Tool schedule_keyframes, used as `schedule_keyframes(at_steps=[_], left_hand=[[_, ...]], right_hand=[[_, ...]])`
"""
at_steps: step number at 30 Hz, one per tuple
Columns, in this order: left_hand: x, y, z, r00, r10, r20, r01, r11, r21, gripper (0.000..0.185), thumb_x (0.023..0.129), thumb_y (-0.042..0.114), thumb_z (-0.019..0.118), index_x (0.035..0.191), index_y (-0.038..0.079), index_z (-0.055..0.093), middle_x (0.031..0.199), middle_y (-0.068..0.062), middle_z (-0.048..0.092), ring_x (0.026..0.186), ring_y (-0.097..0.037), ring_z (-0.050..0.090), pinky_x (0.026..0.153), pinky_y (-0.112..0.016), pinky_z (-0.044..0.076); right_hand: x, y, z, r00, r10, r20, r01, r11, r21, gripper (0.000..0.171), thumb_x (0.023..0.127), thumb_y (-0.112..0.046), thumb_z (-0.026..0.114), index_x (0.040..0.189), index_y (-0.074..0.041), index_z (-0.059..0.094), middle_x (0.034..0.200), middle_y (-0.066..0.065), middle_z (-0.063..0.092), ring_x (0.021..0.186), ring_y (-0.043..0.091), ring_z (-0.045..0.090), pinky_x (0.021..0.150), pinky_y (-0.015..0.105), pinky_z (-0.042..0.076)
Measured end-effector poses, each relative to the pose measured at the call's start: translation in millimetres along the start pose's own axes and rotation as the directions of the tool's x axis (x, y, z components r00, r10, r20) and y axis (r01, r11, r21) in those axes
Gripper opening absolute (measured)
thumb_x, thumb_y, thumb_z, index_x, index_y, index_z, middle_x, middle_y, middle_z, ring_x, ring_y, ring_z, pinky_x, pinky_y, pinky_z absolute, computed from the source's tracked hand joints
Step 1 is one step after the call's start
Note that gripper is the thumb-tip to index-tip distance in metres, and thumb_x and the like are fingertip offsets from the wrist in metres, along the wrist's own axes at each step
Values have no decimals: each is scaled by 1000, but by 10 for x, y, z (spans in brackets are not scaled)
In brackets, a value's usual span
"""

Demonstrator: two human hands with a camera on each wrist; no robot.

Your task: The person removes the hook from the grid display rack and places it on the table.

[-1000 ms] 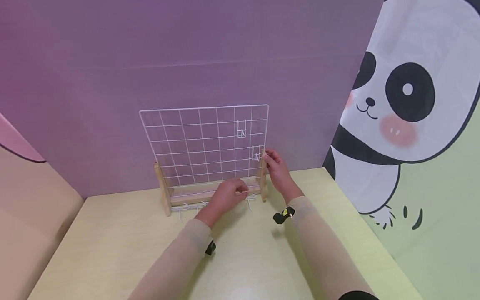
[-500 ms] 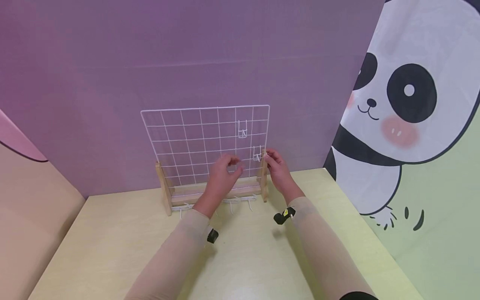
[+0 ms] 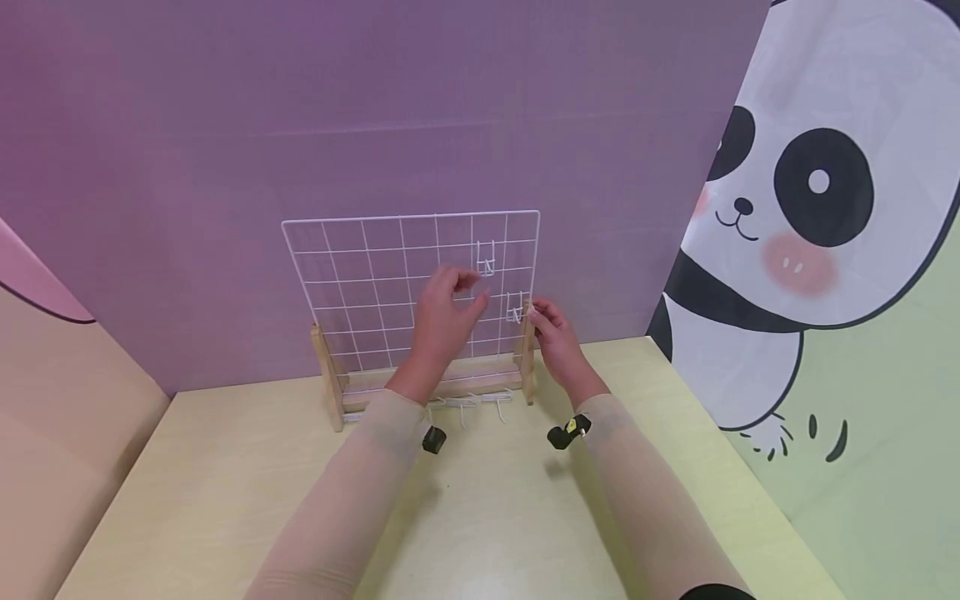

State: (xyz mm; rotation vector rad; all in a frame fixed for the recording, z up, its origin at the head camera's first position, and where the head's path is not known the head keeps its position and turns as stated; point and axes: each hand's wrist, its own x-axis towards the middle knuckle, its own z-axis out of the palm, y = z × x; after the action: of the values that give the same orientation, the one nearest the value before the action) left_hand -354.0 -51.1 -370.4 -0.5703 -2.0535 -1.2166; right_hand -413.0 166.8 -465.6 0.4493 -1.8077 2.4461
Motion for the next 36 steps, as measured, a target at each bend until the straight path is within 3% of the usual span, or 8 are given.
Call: schedule_keyframes(at_steps=[9,15,36], left_hand=[[156,125,23,1000,14,-3,-14,1000,-7,29,96,9,87,121,0,74,118,-13,70,113,-29,67,104,-39,57],[185,119,59,999,37,-4,-38,999,-3,26,97,9,86,119,-1,75,116,-14,71,111,-29,68,102,-39,57],[276,103,45,984,135,-115,-136,991,-2,8,98,2,83,106,0,81,104,-11,77,99,-26,76,91,-37,64]], right_hand=[[-16,-22,12,1000,9,-10,-8,1000,6,17,115,-11,56,126,-17,67,118,-6,67,114,15,60,104,30,47],[-16,-28,15,1000,16,-12,-17,1000,-8,16,116,-13,55,128,-17,66,119,-5,67,116,15,59,106,30,46],[-27,-37,9,999,38,-15,-38,999,-22,16,117,-14,55,130,-14,63,122,-3,64,120,16,58,113,32,44]])
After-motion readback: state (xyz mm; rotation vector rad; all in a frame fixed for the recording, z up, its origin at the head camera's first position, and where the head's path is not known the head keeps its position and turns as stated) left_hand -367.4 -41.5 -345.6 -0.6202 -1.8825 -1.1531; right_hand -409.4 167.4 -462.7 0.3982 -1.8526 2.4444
